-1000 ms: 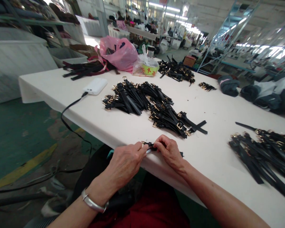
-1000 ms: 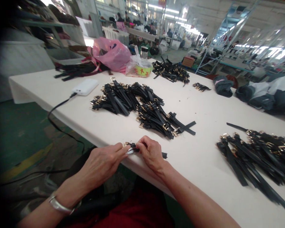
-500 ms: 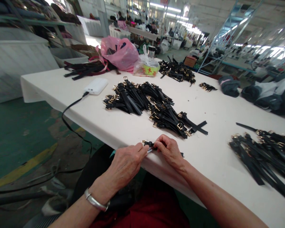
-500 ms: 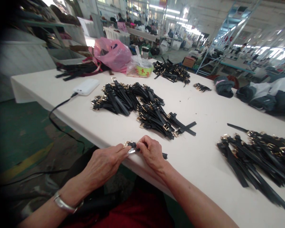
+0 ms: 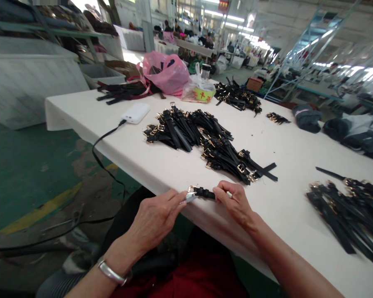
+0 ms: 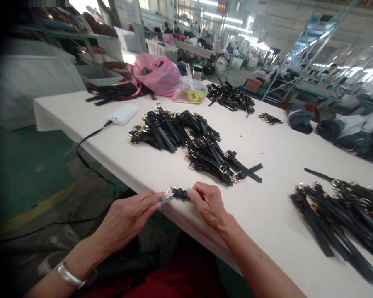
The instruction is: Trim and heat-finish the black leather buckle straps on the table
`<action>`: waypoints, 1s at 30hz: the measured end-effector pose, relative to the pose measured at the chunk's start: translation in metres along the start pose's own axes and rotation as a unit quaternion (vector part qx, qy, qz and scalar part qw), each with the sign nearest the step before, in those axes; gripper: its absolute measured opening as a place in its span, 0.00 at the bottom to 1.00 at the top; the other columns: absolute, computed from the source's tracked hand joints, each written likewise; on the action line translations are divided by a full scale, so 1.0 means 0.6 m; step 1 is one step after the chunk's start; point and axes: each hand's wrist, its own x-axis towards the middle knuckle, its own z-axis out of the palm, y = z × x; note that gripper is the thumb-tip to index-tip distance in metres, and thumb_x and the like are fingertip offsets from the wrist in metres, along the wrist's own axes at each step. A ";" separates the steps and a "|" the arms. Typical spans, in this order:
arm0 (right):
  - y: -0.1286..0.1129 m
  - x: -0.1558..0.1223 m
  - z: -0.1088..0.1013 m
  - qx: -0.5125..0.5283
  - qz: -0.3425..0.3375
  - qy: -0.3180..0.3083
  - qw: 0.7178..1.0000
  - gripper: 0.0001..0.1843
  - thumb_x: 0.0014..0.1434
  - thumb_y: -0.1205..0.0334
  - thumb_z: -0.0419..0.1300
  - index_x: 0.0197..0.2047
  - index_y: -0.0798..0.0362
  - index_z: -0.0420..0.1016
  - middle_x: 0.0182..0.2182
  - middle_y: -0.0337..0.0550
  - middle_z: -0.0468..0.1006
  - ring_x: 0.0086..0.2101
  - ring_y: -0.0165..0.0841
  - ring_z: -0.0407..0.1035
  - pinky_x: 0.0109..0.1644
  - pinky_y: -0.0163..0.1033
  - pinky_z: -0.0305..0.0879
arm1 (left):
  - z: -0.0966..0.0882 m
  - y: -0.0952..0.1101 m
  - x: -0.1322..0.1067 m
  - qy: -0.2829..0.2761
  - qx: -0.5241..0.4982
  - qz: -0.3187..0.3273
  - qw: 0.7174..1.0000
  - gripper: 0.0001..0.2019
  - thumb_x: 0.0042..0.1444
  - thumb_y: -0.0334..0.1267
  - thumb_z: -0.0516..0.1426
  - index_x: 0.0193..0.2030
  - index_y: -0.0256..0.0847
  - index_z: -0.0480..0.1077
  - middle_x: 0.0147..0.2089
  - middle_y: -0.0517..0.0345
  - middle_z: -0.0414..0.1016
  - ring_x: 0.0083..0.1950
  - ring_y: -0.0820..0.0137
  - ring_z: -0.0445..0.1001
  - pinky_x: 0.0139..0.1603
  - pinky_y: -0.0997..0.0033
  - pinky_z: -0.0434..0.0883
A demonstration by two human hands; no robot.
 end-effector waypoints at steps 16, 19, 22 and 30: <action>-0.029 0.037 0.026 -0.213 -0.076 -0.100 0.969 0.09 0.54 0.65 0.60 0.40 0.49 0.78 0.31 0.40 0.72 0.30 0.29 0.65 0.35 0.34 0.58 | 0.004 0.001 0.001 -0.016 0.004 -0.047 0.999 0.15 0.66 0.41 0.45 0.54 0.45 0.66 0.40 0.57 0.74 0.37 0.69 0.75 0.39 0.72 0.69; -0.024 0.045 0.029 -0.225 -0.069 -0.110 0.966 0.08 0.53 0.66 0.60 0.37 0.50 0.78 0.29 0.39 0.71 0.28 0.28 0.64 0.33 0.34 0.57 | 0.003 0.004 0.003 -0.014 0.011 -0.044 0.999 0.14 0.66 0.40 0.45 0.54 0.46 0.66 0.38 0.58 0.74 0.36 0.70 0.74 0.37 0.73 0.69; -0.024 0.044 0.030 -0.228 -0.060 -0.096 0.967 0.06 0.52 0.67 0.60 0.34 0.51 0.78 0.28 0.39 0.71 0.26 0.28 0.63 0.32 0.33 0.56 | 0.001 0.006 0.007 -0.010 0.026 -0.035 0.999 0.14 0.66 0.40 0.45 0.54 0.46 0.65 0.37 0.59 0.73 0.35 0.70 0.74 0.33 0.74 0.68; -0.020 0.041 0.031 -0.237 -0.061 -0.082 0.966 0.01 0.53 0.65 0.60 0.31 0.53 0.72 0.27 0.39 0.70 0.26 0.28 0.62 0.31 0.33 0.54 | 0.007 0.007 0.018 0.016 0.053 -0.017 0.998 0.14 0.65 0.38 0.46 0.53 0.43 0.66 0.37 0.57 0.74 0.34 0.72 0.73 0.31 0.76 0.66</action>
